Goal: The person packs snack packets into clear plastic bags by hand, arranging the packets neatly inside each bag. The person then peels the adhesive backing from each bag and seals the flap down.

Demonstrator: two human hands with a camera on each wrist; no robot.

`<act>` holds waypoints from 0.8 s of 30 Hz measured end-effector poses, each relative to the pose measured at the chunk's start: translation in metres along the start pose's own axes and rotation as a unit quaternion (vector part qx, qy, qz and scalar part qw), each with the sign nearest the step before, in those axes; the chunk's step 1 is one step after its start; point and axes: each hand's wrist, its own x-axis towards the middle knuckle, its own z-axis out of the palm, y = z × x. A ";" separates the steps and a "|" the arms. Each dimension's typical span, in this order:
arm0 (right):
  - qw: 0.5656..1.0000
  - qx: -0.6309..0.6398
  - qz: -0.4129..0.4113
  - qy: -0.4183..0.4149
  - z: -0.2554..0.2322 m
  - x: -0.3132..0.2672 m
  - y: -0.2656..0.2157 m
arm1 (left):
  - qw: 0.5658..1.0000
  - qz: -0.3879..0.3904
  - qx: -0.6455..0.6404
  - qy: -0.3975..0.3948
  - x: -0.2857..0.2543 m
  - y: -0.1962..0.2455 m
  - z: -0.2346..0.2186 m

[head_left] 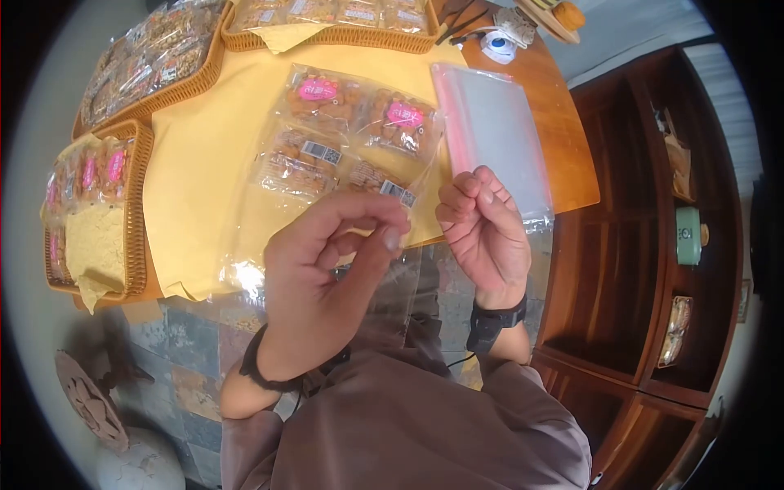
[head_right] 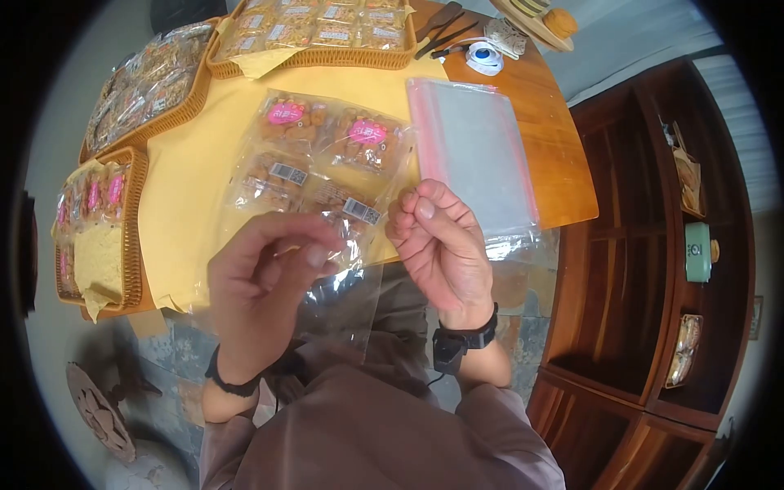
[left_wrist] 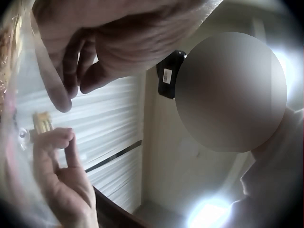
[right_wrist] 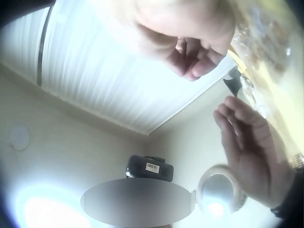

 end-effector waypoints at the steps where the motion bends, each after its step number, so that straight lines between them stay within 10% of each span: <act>1: 1.000 -0.018 0.003 -0.017 0.001 0.000 0.001 | 1.000 0.001 -0.006 0.019 0.002 -0.005 0.005; 24: 0.967 -0.238 -0.086 -0.024 0.033 -0.003 0.019 | 0.979 0.133 0.121 0.101 0.009 -0.025 0.015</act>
